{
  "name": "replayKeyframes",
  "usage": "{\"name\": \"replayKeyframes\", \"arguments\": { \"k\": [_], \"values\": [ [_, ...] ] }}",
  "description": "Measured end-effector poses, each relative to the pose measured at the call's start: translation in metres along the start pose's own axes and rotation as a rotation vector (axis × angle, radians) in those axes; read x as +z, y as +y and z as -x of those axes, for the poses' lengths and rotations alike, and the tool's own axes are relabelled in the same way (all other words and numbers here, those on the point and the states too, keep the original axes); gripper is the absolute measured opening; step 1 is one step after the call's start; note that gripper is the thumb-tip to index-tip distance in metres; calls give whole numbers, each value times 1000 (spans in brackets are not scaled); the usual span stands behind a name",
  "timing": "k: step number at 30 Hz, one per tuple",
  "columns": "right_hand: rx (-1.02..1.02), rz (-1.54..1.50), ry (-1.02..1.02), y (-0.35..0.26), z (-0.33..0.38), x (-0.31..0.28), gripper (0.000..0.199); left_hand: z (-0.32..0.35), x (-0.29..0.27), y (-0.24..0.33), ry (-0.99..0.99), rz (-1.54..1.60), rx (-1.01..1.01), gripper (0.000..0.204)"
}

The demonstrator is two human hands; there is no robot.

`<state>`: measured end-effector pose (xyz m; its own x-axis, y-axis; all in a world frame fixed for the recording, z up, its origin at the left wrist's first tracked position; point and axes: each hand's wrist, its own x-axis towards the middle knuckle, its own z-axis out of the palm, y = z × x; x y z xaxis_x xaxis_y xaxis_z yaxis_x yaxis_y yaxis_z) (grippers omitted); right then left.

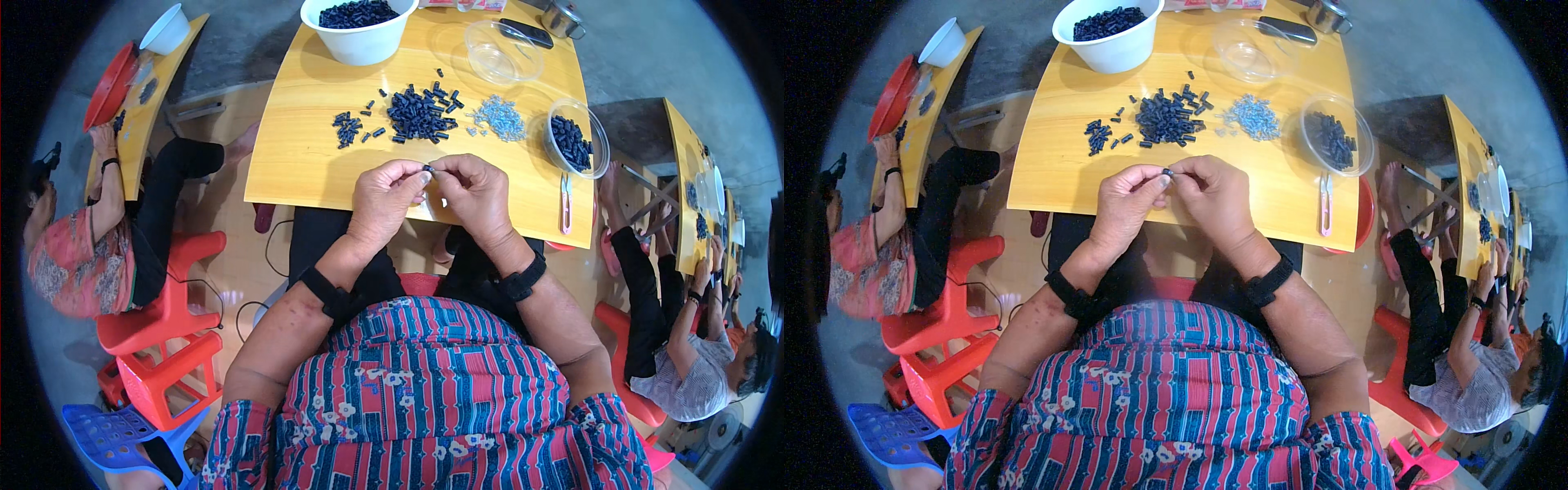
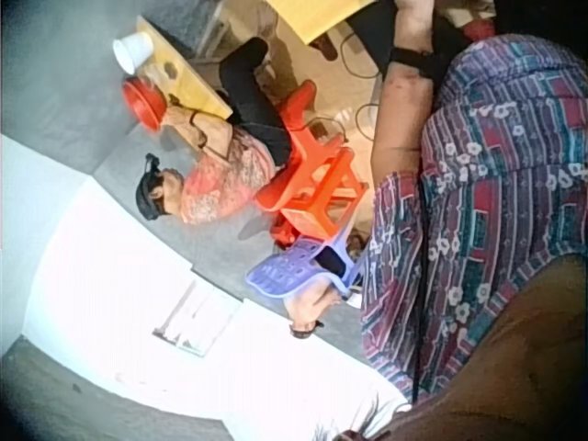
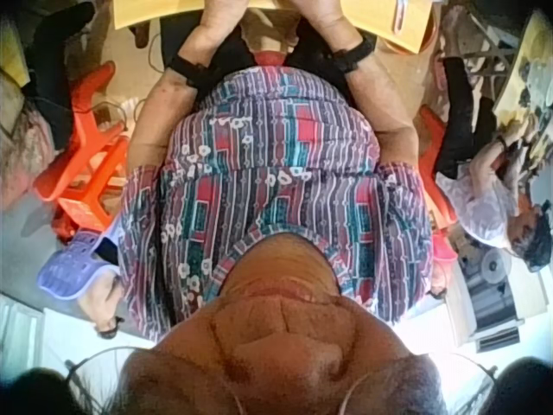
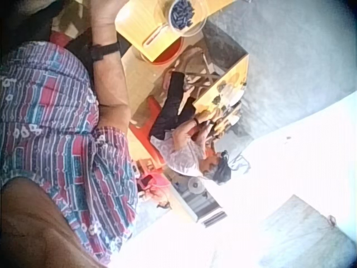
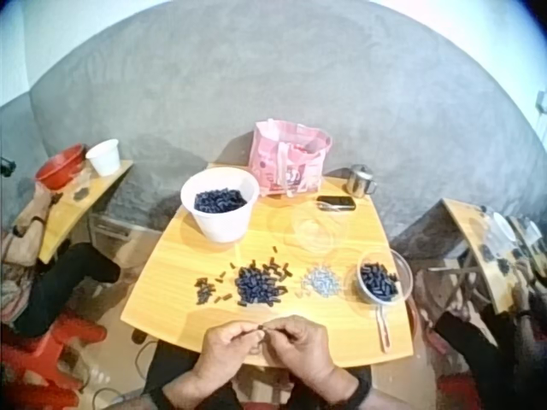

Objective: Sorting and assembling small black and blue plastic parts at a table.

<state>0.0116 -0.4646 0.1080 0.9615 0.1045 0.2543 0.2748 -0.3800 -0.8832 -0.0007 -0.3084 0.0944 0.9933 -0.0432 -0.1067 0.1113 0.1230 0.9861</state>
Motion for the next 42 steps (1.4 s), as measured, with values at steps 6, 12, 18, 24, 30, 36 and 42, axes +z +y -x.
{"name": "replayKeyframes", "arguments": {
  "k": [6, 12, 18, 24, 30, 36, 42],
  "values": [
    [309, -307, -89, 12, -5, -5, 9, 2, -1, -1, -71, -132, 50, 14],
    [475, -588, -193, 9, -9, -13, 8, 3, -1, -1, -70, -216, 101, 12],
    [616, -969, -320, 7, -12, -14, 6, 3, -1, -3, -59, -205, 83, 12],
    [712, -1001, -353, 6, -16, -14, 9, 3, -3, -5, -71, -186, 98, 13],
    [719, -1023, -349, 4, -16, -13, 14, 3, -3, -4, -66, -158, 75, 14],
    [680, -924, -265, -3, -10, -9, 14, 2, -4, -1, -77, -145, 51, 13],
    [426, -484, -142, -3, -3, -7, 15, 2, -1, 0, -37, -56, 35, 15]
  ]
}}
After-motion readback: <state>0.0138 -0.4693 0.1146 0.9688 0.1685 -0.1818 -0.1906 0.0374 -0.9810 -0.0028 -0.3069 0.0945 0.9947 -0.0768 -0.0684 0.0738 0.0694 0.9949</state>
